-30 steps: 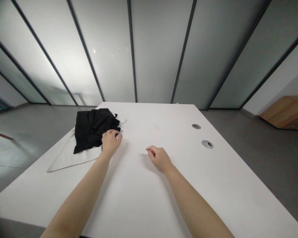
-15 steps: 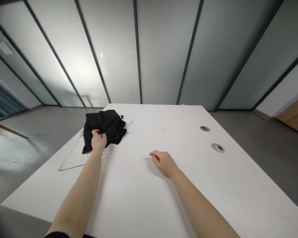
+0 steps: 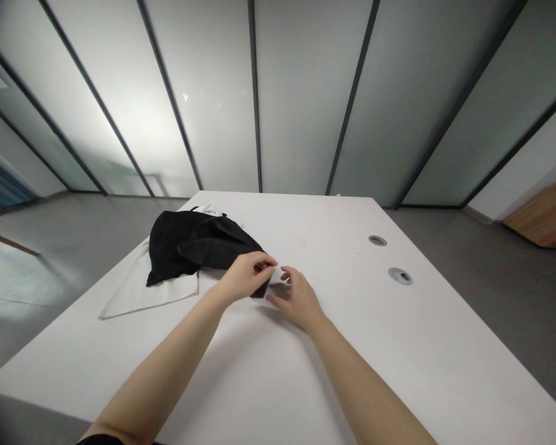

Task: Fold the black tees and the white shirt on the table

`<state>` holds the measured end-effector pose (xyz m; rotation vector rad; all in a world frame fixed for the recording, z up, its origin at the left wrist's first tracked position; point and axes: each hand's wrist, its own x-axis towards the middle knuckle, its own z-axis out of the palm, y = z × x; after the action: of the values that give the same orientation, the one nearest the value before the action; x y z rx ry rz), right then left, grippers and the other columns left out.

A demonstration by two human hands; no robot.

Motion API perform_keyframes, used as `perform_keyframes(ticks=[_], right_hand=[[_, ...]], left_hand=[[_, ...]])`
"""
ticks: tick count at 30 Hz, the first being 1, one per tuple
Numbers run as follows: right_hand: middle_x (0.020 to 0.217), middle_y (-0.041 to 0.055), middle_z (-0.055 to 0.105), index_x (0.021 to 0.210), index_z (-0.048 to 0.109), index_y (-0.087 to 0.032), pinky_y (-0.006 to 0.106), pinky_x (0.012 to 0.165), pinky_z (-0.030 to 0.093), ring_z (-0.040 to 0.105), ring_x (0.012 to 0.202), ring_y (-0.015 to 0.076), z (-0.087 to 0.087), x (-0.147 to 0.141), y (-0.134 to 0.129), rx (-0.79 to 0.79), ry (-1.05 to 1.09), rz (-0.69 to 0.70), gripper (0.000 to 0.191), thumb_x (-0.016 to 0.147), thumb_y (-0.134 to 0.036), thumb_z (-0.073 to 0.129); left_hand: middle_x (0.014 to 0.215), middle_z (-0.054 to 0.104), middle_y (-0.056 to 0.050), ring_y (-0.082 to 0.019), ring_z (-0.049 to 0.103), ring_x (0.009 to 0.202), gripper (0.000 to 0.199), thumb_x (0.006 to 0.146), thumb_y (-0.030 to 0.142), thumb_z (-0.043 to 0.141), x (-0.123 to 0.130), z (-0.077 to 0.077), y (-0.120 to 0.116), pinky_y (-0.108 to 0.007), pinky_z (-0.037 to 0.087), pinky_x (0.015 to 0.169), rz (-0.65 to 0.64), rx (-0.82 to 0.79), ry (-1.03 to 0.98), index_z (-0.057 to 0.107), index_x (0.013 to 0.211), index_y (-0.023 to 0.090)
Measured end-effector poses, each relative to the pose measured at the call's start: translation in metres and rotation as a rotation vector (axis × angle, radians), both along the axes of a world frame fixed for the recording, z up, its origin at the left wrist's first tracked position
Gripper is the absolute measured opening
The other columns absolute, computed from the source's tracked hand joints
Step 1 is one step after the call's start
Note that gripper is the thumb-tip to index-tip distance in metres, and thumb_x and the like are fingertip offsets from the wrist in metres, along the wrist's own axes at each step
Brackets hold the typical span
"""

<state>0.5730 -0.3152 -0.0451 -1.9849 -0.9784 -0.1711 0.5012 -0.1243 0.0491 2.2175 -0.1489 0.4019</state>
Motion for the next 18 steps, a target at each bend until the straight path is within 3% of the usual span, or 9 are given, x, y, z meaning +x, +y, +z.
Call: perform_keyframes(ticks=[2, 3, 6, 8, 11, 15, 18], right_hand=[[0.113, 0.0099, 0.071, 0.126, 0.059, -0.024, 0.042, 0.085, 0.054, 0.066, 0.098, 0.0292, -0.003, 0.002, 0.000, 0.010, 0.025, 0.028, 0.051, 0.078, -0.036, 0.072], [0.109, 0.0097, 0.071, 0.120, 0.061, -0.024, 0.042, 0.085, 0.054, 0.067, 0.097, 0.0296, -0.005, 0.004, -0.001, 0.003, 0.040, 0.040, 0.043, 0.079, -0.032, 0.068], [0.105, 0.0079, 0.073, 0.115, 0.062, -0.025, 0.043, 0.088, 0.053, 0.068, 0.097, 0.0290, -0.007, 0.010, -0.005, 0.013, 0.110, 0.023, 0.037, 0.078, -0.023, 0.060], [0.109, 0.0071, 0.073, 0.119, 0.060, -0.025, 0.042, 0.090, 0.054, 0.069, 0.099, 0.0280, -0.008, 0.015, -0.009, 0.096, 0.175, -0.041, 0.041, 0.077, -0.023, 0.060], [0.103, 0.0052, 0.072, 0.118, 0.057, -0.025, 0.039, 0.082, 0.055, 0.069, 0.091, 0.0253, -0.010, 0.022, -0.012, 0.292, 0.306, -0.195, 0.041, 0.078, -0.030, 0.066], [0.088, -0.0030, 0.068, 0.124, 0.049, -0.029, 0.034, 0.070, 0.056, 0.066, 0.074, 0.0201, -0.016, 0.033, -0.010, 0.593, 0.594, -0.304, 0.051, 0.080, -0.043, 0.071], [0.093, -0.0037, 0.069, 0.129, 0.046, -0.034, 0.035, 0.075, 0.059, 0.070, 0.081, 0.0204, -0.021, 0.037, -0.007, 0.750, 0.740, -0.251, 0.050, 0.087, -0.055, 0.063]], left_hand=[[0.096, 0.075, -0.003, -0.018, 0.068, 0.082, 0.026, 0.092, 0.023, 0.060, -0.001, -0.013, -0.026, -0.029, 0.053, 0.078, -0.167, 0.057, 0.039, 0.074, 0.114, 0.022], [0.102, 0.075, -0.005, -0.020, 0.069, 0.088, 0.034, 0.092, 0.023, 0.060, -0.001, -0.021, -0.034, -0.031, 0.054, 0.082, -0.191, 0.087, 0.036, 0.070, 0.124, 0.022], [0.123, 0.070, -0.012, -0.026, 0.066, 0.110, 0.048, 0.093, 0.020, 0.056, 0.002, -0.045, -0.039, -0.040, 0.052, 0.100, -0.069, 0.205, -0.011, 0.057, 0.140, 0.019], [0.129, 0.067, -0.013, -0.029, 0.062, 0.119, 0.046, 0.092, 0.019, 0.055, 0.003, -0.059, -0.030, -0.045, 0.048, 0.106, 0.057, 0.314, 0.007, 0.056, 0.138, 0.019], [0.130, 0.065, -0.014, -0.033, 0.060, 0.121, 0.046, 0.091, 0.031, 0.065, 0.006, -0.072, -0.010, -0.050, 0.046, 0.108, 0.174, 0.454, 0.113, 0.058, 0.135, 0.019], [0.122, 0.068, -0.016, -0.034, 0.065, 0.113, 0.032, 0.096, 0.041, 0.064, 0.009, -0.079, 0.004, -0.048, 0.048, 0.104, 0.175, 0.518, 0.153, 0.067, 0.116, 0.016], [0.104, 0.073, -0.012, -0.028, 0.069, 0.101, 0.029, 0.105, 0.036, 0.048, 0.013, -0.082, 0.004, -0.041, 0.050, 0.095, 0.174, 0.441, 0.129, 0.069, 0.093, 0.019]])
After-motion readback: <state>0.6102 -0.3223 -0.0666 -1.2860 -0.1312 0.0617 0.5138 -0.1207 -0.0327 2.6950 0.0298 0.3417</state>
